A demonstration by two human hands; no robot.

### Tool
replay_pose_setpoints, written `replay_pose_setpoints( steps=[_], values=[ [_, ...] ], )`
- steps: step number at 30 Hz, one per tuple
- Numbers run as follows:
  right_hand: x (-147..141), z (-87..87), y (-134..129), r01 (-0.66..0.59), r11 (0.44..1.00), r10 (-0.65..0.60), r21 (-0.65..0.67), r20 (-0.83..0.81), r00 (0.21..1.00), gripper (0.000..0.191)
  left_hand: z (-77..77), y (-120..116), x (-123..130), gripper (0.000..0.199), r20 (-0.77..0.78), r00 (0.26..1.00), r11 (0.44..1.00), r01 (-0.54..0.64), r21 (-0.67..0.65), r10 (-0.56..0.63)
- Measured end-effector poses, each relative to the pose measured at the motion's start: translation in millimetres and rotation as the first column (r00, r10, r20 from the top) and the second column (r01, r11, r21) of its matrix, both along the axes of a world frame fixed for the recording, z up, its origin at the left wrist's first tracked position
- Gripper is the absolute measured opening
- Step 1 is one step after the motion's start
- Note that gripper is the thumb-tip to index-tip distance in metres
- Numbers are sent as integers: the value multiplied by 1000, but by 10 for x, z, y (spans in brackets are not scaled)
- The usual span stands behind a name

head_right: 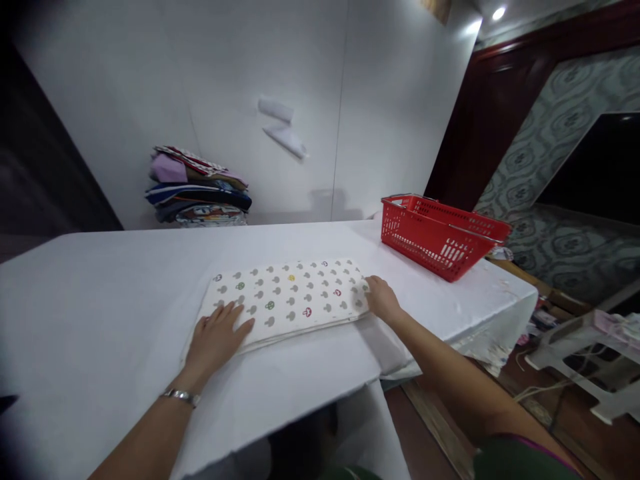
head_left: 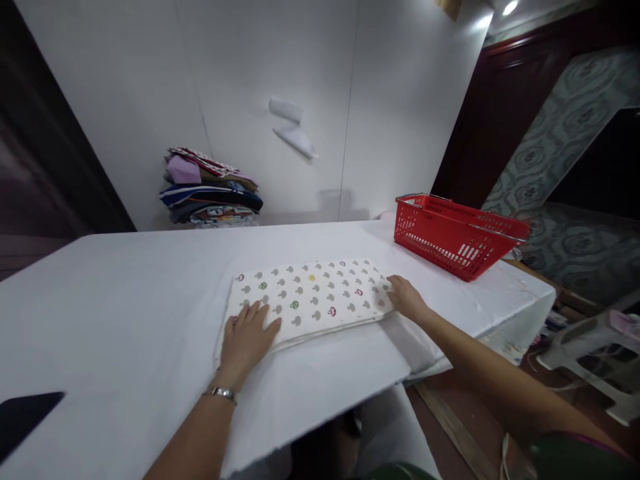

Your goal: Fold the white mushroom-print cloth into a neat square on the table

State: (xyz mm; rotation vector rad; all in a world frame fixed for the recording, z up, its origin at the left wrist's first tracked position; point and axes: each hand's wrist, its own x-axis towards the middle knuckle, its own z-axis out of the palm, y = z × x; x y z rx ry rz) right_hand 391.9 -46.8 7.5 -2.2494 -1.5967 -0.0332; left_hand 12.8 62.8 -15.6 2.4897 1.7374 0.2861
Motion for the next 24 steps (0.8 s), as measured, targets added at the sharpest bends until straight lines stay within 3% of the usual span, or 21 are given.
replay_pose_setpoints(
  steps=[3, 5, 8, 11, 18, 24],
  values=[
    [-288, 52, 183, -214, 964, 185, 155, 187, 965, 48, -13, 8, 1, 60, -6, 1000, 1000, 7, 8, -7],
    [-426, 57, 300, -269, 956, 237, 118, 227, 944, 54, -11, 8, 1, 60, -7, 1000, 1000, 7, 5, -7],
    [-449, -21, 373, -140, 983, 160, -117, 184, 970, 63, -4, 1, 1, 60, -5, 1000, 1000, 1, -8, -1],
    [-335, -162, 361, -5, 960, 54, -279, 170, 984, 65, -13, -1, -1, 61, 3, 1000, 1000, -1, -30, 1],
    [-215, -312, 353, -6, 966, 60, -258, 202, 978, 66, -64, 15, -15, 62, 19, 1000, 1000, -5, -29, 5],
    [-200, -140, 567, -42, 959, 78, -281, 120, 990, 62, -64, 13, -28, 61, 30, 1000, 999, -6, -40, 7]
  ],
)
